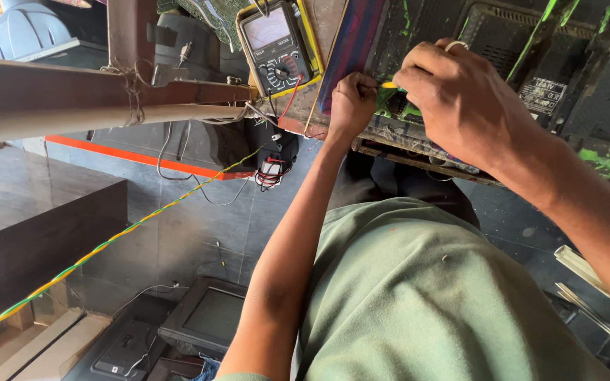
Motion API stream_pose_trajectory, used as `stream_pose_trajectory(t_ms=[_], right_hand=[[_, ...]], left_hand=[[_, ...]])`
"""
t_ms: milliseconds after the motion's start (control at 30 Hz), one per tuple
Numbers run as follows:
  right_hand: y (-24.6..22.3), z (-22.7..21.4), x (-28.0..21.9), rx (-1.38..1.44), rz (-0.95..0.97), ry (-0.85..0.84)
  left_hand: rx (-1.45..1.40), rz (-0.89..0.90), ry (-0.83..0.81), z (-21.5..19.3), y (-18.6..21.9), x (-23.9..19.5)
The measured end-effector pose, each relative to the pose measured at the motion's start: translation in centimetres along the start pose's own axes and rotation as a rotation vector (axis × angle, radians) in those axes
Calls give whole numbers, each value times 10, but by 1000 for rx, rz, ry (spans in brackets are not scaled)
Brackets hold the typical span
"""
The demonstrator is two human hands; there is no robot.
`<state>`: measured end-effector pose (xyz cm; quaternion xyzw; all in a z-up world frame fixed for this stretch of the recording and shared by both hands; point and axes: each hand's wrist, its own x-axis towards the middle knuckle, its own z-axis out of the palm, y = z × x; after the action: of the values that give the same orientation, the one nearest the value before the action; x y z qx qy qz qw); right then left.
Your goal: The person uses a screwdriver to remove screws from the back panel of a television set. They then open a drawer, retrieve a small component, and place it back inside the television chassis before closing the drawer.
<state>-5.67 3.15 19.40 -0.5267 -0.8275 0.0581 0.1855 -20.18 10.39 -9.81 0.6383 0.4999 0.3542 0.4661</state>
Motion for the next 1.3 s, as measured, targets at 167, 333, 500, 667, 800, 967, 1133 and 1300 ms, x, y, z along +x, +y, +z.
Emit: stream_pose_trajectory(t_ms=[167, 333, 500, 667, 800, 967, 1133, 1300], right_hand=[[1, 5, 1, -89, 226, -286], [2, -8, 2, 5, 133, -118], [-16, -45, -13, 39, 74, -16], [-25, -38, -23, 85, 133, -82], [-16, -12, -24, 42, 66, -88], [-14, -2, -18, 17, 16, -110], [-23, -4, -16, 0, -62, -85], [-21, 10, -19, -35, -69, -136]], left_hand=[[59, -7, -74, 2, -17, 12], [-88, -127, -226, -4, -23, 19], [-96, -115, -254, -1, -25, 18], [-311, -90, -124, -3, -31, 3], [-600, -190, -69, -24, -35, -23], [-599, -281, -153, -50, -15, -61], [-435, 5, -192, -60, 21, -69], [129, 98, -30, -57, 30, -69]])
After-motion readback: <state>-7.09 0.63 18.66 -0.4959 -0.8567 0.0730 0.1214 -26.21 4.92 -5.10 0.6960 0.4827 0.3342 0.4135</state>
